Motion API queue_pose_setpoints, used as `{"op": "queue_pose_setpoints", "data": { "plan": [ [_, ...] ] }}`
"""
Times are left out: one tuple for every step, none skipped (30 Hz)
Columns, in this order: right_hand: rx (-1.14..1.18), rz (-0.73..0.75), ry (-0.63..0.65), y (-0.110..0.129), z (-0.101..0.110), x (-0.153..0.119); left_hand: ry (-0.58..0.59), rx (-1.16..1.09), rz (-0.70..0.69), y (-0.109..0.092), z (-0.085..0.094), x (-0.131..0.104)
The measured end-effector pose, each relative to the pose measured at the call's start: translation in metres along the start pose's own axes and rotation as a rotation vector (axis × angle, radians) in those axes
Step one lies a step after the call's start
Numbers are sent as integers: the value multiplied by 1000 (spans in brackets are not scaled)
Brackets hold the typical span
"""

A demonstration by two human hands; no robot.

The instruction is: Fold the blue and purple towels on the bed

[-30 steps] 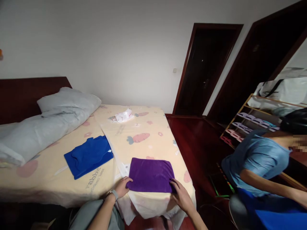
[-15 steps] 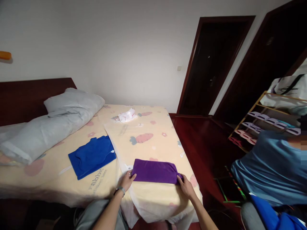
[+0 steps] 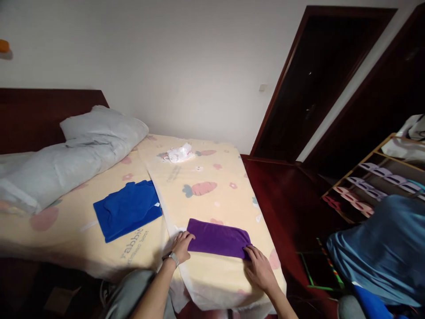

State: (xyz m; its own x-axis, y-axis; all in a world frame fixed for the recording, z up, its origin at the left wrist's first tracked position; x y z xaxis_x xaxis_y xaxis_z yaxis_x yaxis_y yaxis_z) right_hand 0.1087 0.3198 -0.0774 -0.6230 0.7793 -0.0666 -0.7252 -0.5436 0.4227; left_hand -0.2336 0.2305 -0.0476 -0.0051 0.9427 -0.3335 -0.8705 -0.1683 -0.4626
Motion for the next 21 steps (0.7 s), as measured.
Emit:
{"op": "queue_pose_setpoints", "data": {
  "plan": [
    [27,8,8,-3,-1,0,13,3,-17,0,-2,1],
    [54,0,-1,-7,-1,2,11,-6,-12,2,-3,3],
    [85,-18,-16,-12,0,4,-3,-26,2,6,-2,6],
    [128,-41,-28,-17,1,8,-21,-57,20,9,0,9],
    [187,-72,-36,-24,1,13,-33,-101,36,13,2,14],
    [261,-114,-39,-31,1,19,-41,-156,51,18,4,20],
    [342,-164,-37,-38,1,26,-51,-220,69,22,7,25],
    [419,-217,-38,-46,1,33,-64,-284,84,27,10,32],
    [483,-270,-48,-54,2,40,-84,-343,92,30,13,38],
    [528,-323,-62,-61,4,48,-109,-391,99,34,16,44],
    [554,-372,-78,-68,6,55,-136,-428,116,37,19,50],
    [569,-414,-88,-73,8,63,-159,-455,150,40,20,56],
    [578,-454,-89,-79,10,70,-175,-470,198,44,21,61],
    [583,-491,-81,-83,11,76,-182,-476,256,48,20,65],
    [586,-524,-67,-87,12,82,-178,-475,307,50,19,69],
    [586,-556,-56,-90,13,87,-164,-472,343,52,17,73],
    [584,-586,-50,-93,14,91,-147,-474,360,52,15,77],
    [582,-617,-46,-96,15,94,-128,-486,366,53,13,81],
    [586,-644,-42,-98,15,96,-111,-512,372,53,10,84],
    [599,-667,-34,-99,14,97,-98,-550,377,54,7,86],
    [624,-689,-22,-99,13,97,-97,-601,380,56,4,88]
  ]
}}
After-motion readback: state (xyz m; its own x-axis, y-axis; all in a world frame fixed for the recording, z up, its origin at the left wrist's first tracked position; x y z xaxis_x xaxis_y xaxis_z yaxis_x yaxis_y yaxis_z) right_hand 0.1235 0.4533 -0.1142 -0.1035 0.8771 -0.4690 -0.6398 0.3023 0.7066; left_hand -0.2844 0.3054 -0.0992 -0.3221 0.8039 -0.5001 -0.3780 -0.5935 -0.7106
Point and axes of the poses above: each hand's wrist, its own x-axis towards the middle knuckle, its own z-axis out of the back of the hand, y = z × x, the point moved 7 cm from there along x, towards the middle knuckle, and after that the axes turned 13 degrees about y, right-handed, at the moved point
